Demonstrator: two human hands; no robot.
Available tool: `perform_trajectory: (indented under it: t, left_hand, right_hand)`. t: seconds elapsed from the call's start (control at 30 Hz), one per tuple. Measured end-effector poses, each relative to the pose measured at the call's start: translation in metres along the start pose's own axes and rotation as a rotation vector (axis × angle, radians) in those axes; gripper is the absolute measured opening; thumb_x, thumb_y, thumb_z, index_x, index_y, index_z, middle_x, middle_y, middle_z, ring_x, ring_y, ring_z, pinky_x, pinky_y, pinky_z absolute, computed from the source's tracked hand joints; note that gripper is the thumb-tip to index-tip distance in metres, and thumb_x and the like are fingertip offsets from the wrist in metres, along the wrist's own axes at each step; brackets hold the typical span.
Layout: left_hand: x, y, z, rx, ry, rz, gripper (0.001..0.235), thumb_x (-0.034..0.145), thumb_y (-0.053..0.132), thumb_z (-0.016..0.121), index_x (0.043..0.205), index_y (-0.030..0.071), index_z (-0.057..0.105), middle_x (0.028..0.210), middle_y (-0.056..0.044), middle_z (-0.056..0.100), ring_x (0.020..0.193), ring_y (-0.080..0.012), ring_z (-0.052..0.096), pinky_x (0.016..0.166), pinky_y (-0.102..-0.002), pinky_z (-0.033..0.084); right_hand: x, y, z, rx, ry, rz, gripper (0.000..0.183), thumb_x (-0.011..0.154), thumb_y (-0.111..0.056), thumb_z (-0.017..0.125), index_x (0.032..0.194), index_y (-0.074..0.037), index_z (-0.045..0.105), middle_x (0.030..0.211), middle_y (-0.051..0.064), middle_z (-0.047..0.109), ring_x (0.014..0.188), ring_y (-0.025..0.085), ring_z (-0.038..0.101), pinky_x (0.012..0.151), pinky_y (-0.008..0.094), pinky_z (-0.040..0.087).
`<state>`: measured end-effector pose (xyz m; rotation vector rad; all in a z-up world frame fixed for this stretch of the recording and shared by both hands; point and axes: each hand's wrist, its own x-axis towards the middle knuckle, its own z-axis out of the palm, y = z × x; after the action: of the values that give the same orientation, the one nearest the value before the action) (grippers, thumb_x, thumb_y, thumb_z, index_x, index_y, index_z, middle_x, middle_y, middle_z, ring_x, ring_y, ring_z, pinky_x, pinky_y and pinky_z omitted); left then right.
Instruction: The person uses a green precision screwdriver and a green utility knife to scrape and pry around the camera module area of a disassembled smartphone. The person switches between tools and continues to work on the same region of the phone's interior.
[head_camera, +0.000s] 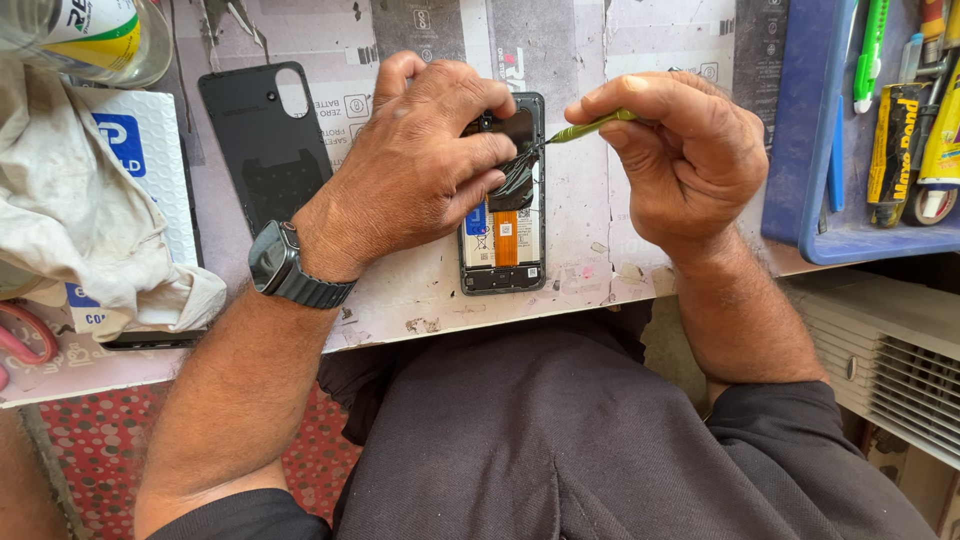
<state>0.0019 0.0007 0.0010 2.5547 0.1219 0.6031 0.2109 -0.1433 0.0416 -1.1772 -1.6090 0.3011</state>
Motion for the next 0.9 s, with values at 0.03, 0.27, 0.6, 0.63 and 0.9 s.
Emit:
perform_trajectory:
  t: [0.03, 0.27, 0.6, 0.63, 0.9]
  left_hand:
    - [0.001, 0.0, 0.0, -0.024, 0.014, -0.011, 0.022, 0.092, 0.025, 0.083, 0.111, 0.015, 0.078, 0.128, -0.001, 0.065, 0.127, -0.0218, 0.054, 0.113, -0.049, 0.029]
    - [0.001, 0.0, -0.003, 0.009, 0.076, 0.005, 0.015, 0.094, 0.029, 0.084, 0.1, 0.016, 0.078, 0.11, 0.004, 0.068, 0.11, -0.0169, 0.058, 0.105, -0.044, 0.033]
    - [-0.021, -0.008, -0.052, 0.326, -0.087, -0.112, 0.011, 0.087, 0.028, 0.084, 0.09, 0.018, 0.079, 0.096, 0.001, 0.069, 0.099, -0.0221, 0.059, 0.099, -0.046, 0.037]
    - [-0.022, -0.008, -0.053, 0.317, -0.097, -0.132, 0.011, 0.085, 0.027, 0.084, 0.088, 0.017, 0.079, 0.093, -0.001, 0.068, 0.099, -0.0227, 0.059, 0.099, -0.046, 0.037]
    - [-0.021, -0.011, -0.051, 0.345, -0.11, -0.179, 0.01, 0.081, 0.02, 0.081, 0.087, 0.013, 0.078, 0.094, -0.004, 0.068, 0.101, -0.0241, 0.06, 0.102, -0.046, 0.037]
  right_hand:
    - [0.001, -0.001, 0.0, 0.011, 0.008, 0.005, 0.023, 0.11, 0.001, 0.063, 0.131, 0.001, 0.054, 0.113, 0.02, 0.071, 0.101, 0.026, 0.076, 0.084, 0.031, 0.068]
    - [0.008, -0.018, 0.012, -0.054, -0.004, -0.038, 0.025, 0.105, 0.001, 0.065, 0.127, 0.002, 0.054, 0.108, 0.021, 0.071, 0.096, 0.025, 0.076, 0.081, 0.032, 0.067]
    - [0.01, -0.012, 0.023, 0.102, -0.014, 0.044, 0.03, 0.113, 0.005, 0.064, 0.14, -0.003, 0.053, 0.118, 0.019, 0.07, 0.106, 0.022, 0.075, 0.088, 0.03, 0.068]
    - [0.011, -0.012, 0.024, 0.088, -0.032, 0.033, 0.031, 0.112, 0.005, 0.064, 0.14, -0.003, 0.053, 0.117, 0.019, 0.07, 0.106, 0.022, 0.075, 0.088, 0.029, 0.068]
    - [0.017, -0.006, 0.041, -0.022, -0.082, 0.0, 0.03, 0.107, 0.005, 0.07, 0.132, -0.001, 0.055, 0.114, 0.018, 0.072, 0.101, 0.021, 0.076, 0.082, 0.026, 0.068]
